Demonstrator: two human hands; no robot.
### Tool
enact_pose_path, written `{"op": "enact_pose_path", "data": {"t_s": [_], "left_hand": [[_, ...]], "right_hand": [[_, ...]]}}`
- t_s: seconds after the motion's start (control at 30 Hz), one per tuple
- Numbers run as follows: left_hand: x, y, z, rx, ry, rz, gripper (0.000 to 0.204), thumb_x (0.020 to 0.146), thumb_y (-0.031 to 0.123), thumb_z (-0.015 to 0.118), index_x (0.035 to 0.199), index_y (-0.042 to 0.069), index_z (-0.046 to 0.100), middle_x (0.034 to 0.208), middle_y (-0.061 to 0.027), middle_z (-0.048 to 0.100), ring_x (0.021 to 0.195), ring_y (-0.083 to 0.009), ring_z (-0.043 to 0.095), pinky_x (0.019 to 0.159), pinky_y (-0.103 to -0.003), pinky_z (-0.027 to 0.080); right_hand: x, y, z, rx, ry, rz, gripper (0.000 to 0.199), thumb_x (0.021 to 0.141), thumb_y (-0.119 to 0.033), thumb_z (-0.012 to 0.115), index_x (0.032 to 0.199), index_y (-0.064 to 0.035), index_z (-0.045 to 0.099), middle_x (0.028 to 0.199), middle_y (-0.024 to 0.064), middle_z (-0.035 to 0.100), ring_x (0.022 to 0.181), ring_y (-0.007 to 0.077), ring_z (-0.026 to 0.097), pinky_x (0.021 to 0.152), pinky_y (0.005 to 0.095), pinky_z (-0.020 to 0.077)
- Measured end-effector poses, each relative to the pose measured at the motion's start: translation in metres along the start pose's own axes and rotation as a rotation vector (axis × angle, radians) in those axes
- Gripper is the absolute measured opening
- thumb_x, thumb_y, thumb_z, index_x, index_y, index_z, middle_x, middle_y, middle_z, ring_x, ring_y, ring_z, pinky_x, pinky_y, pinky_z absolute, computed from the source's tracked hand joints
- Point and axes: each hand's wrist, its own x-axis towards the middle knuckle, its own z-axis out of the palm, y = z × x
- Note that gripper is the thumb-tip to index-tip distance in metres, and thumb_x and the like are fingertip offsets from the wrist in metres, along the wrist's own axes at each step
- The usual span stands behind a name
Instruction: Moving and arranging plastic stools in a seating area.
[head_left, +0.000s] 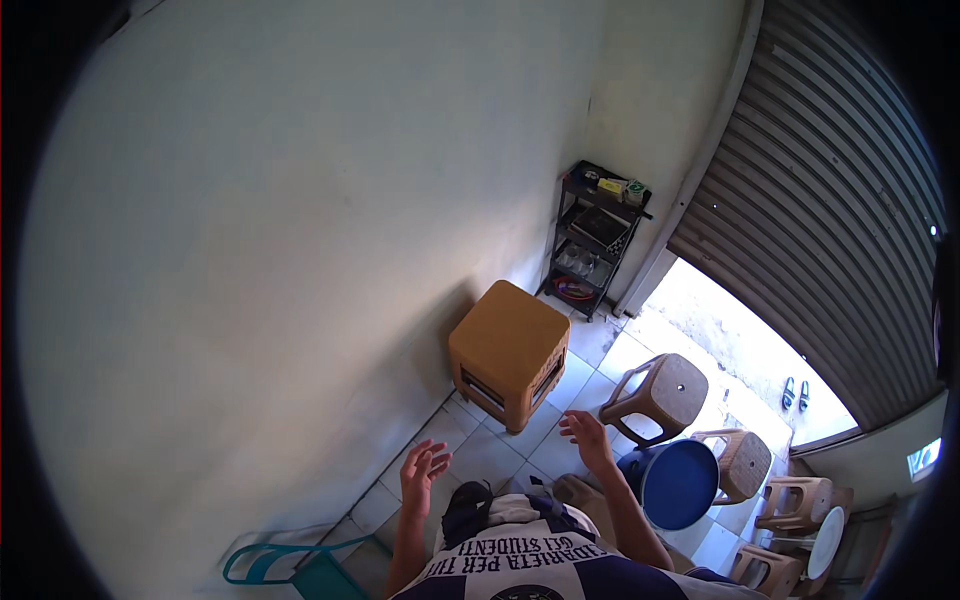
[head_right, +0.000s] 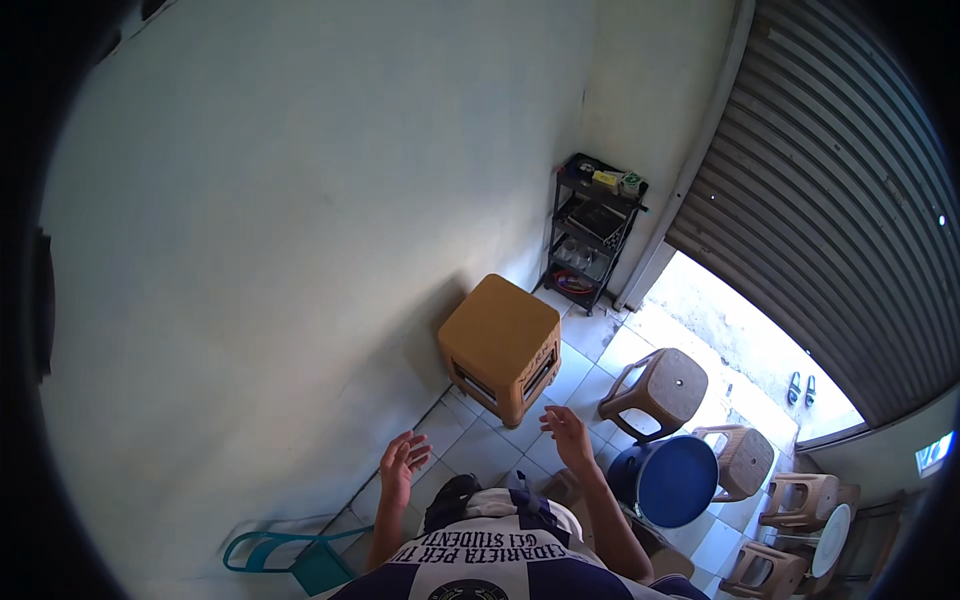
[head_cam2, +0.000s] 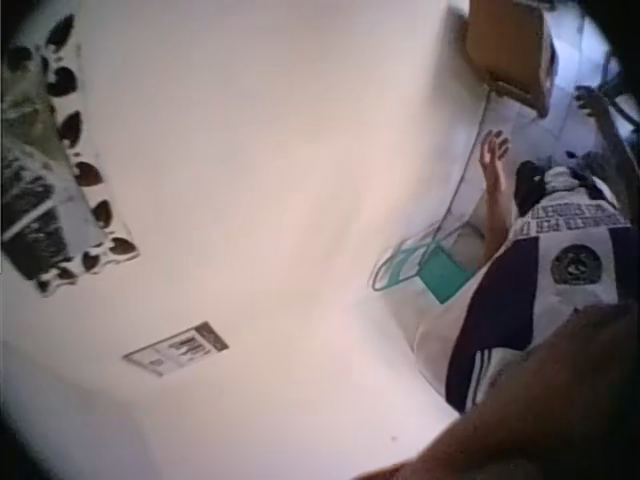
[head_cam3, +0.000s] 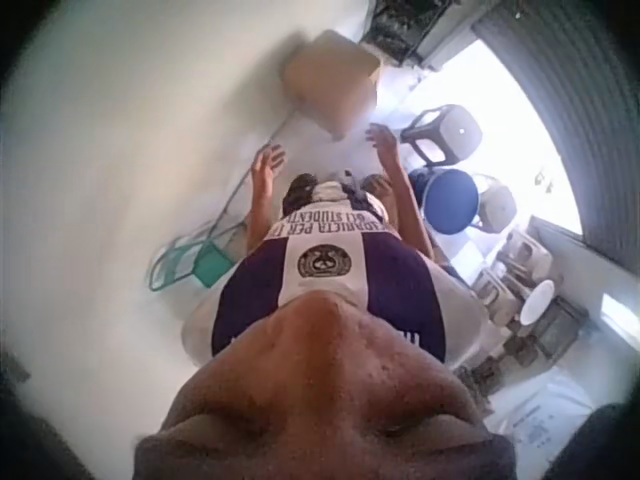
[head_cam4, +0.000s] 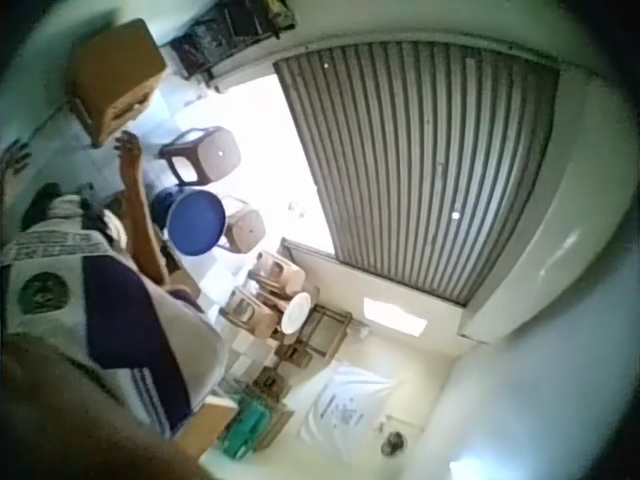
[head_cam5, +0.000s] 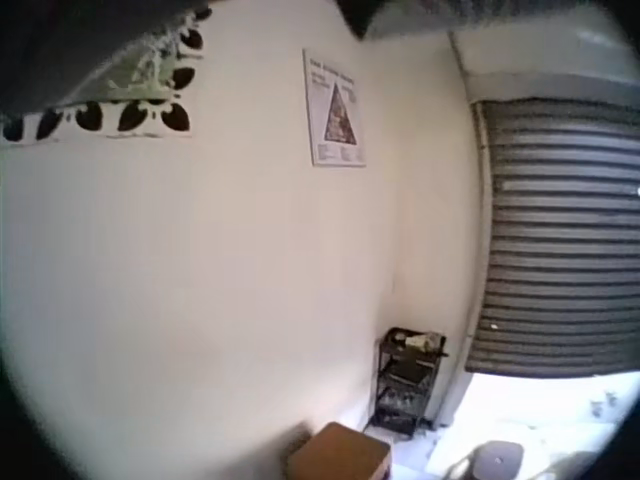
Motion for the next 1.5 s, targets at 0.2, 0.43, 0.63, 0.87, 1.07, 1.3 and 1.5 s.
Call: {"op": "enact_pose_path", "data": {"t_s": [0.2,0.43,0.63,0.87,1.07,1.3,1.5], "left_hand": [[0.064,-0.008,0.018,0.057,-0.054,-0.082,0.046,0.099,0.033,0.057,0.135,0.006,0.050,0.127,-0.0160,0.062,0.108,-0.0269,0.065,0.095,-0.039,0.051],[0.153,-0.001,0.037,0.018,-0.073,-0.134,0.041,0.100,0.031,0.057,0.132,0.006,0.053,0.124,-0.0139,0.064,0.106,-0.0248,0.066,0.091,-0.037,0.052],[0.223,-0.014,0.025,0.137,-0.071,-0.360,0.039,0.100,0.034,0.056,0.130,0.009,0.055,0.122,-0.0106,0.066,0.107,-0.0236,0.066,0.091,-0.037,0.051],[0.276,-0.071,0.005,0.305,0.055,-0.492,0.041,0.098,0.038,0.056,0.128,0.009,0.057,0.119,-0.0070,0.068,0.103,-0.0221,0.067,0.090,-0.037,0.050],[0.309,-0.119,0.013,0.210,0.216,-0.604,0.043,0.096,0.041,0.057,0.127,0.011,0.059,0.120,-0.0041,0.068,0.100,-0.0206,0.067,0.083,-0.037,0.051],[0.315,-0.159,0.050,0.271,0.399,-0.689,0.081,0.092,0.068,0.049,0.149,0.012,0.035,0.144,-0.0076,0.048,0.127,-0.0280,0.051,0.098,-0.049,0.044],[0.322,-0.170,0.098,0.086,0.553,-0.516,0.087,0.089,0.074,0.048,0.148,0.011,0.037,0.143,-0.0090,0.049,0.128,-0.0295,0.050,0.097,-0.050,0.045]], "right_hand": [[0.048,-0.017,0.000,-0.026,0.036,-0.014,0.037,0.103,-0.036,0.052,0.123,-0.0061,0.061,0.104,0.0050,0.070,0.091,0.0142,0.067,0.076,0.0290,0.0495],[0.113,-0.034,-0.003,-0.073,0.135,-0.015,0.035,0.102,-0.036,0.055,0.122,-0.0074,0.062,0.108,0.0038,0.069,0.093,0.0139,0.067,0.077,0.0301,0.0506],[0.184,-0.050,-0.006,-0.100,0.174,-0.047,0.032,0.101,-0.031,0.057,0.120,-0.0064,0.063,0.107,0.0036,0.069,0.091,0.0143,0.069,0.073,0.0285,0.0509],[0.296,-0.035,-0.001,-0.238,0.072,-0.093,0.034,0.098,-0.030,0.062,0.116,-0.0008,0.064,0.098,0.0101,0.071,0.086,0.0171,0.069,0.079,0.0307,0.0530],[0.383,0.021,-0.001,-0.624,-0.016,-0.069,0.057,0.092,-0.042,0.064,0.133,-0.0031,0.053,0.129,0.0212,0.059,0.120,0.0327,0.059,0.098,0.0395,0.0478],[0.427,0.031,0.006,-0.841,-0.371,0.113,0.083,0.086,-0.058,0.063,0.142,0.0003,0.044,0.136,0.0220,0.055,0.127,0.0339,0.054,0.107,0.0418,0.0421],[0.465,0.037,-0.011,-0.591,-0.584,0.341,0.090,0.078,-0.063,0.071,0.135,0.0022,0.051,0.119,0.0183,0.066,0.110,0.0271,0.065,0.096,0.0395,0.0507]]}}
